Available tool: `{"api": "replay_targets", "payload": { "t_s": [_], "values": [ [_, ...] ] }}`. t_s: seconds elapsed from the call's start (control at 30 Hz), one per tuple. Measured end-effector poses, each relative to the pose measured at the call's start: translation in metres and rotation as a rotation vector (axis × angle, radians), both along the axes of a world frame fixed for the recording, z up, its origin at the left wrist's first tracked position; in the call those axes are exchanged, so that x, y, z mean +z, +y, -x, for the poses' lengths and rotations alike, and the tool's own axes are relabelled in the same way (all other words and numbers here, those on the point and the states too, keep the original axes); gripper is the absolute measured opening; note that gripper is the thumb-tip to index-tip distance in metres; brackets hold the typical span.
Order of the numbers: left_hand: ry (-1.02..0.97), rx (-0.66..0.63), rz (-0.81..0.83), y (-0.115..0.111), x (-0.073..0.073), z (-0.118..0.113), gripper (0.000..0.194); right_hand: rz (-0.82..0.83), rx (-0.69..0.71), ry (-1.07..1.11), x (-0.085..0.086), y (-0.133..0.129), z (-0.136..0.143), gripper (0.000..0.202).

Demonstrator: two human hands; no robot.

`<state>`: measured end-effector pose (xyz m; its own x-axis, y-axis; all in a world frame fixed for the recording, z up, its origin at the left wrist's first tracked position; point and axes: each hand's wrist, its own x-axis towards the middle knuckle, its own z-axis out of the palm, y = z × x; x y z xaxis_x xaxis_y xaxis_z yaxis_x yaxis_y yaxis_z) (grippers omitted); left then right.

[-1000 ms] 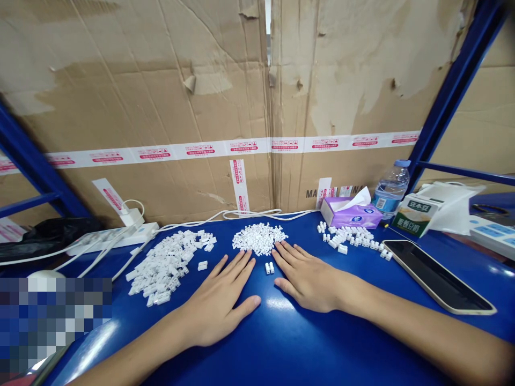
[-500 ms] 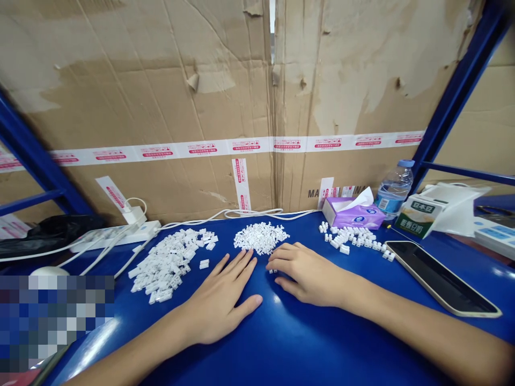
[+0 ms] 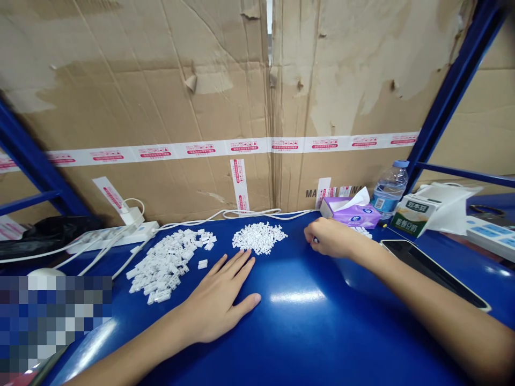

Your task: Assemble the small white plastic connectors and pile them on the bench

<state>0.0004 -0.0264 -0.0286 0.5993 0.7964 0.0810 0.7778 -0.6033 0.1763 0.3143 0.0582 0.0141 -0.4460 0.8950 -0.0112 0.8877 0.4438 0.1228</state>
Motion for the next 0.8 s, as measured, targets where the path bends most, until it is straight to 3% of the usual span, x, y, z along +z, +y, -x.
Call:
{"api": "replay_targets", "payload": {
  "t_s": [0.17, 0.37, 0.57, 0.67, 0.8],
  "values": [
    [0.006, 0.044, -0.003, 0.000, 0.002, -0.002, 0.069, -0.017, -0.096, -0.035, 0.000, 0.013, -0.017, 0.020],
    [-0.052, 0.137, -0.195, 0.014, 0.020, 0.014, 0.043, -0.034, -0.132, -0.057, -0.003, 0.019, -0.024, 0.025],
    [0.026, 0.174, -0.122, 0.040, 0.050, 0.060, 0.040, -0.085, -0.051, -0.042, -0.005, 0.015, -0.018, 0.024],
    [0.057, 0.169, -0.067, 0.046, 0.055, 0.076, 0.042, -0.114, 0.000, -0.023, -0.006, 0.010, -0.010, 0.026],
    [0.058, 0.154, -0.008, 0.046, 0.053, 0.079, 0.043, -0.117, 0.084, 0.014, -0.010, 0.005, 0.001, 0.025]
  ]
}}
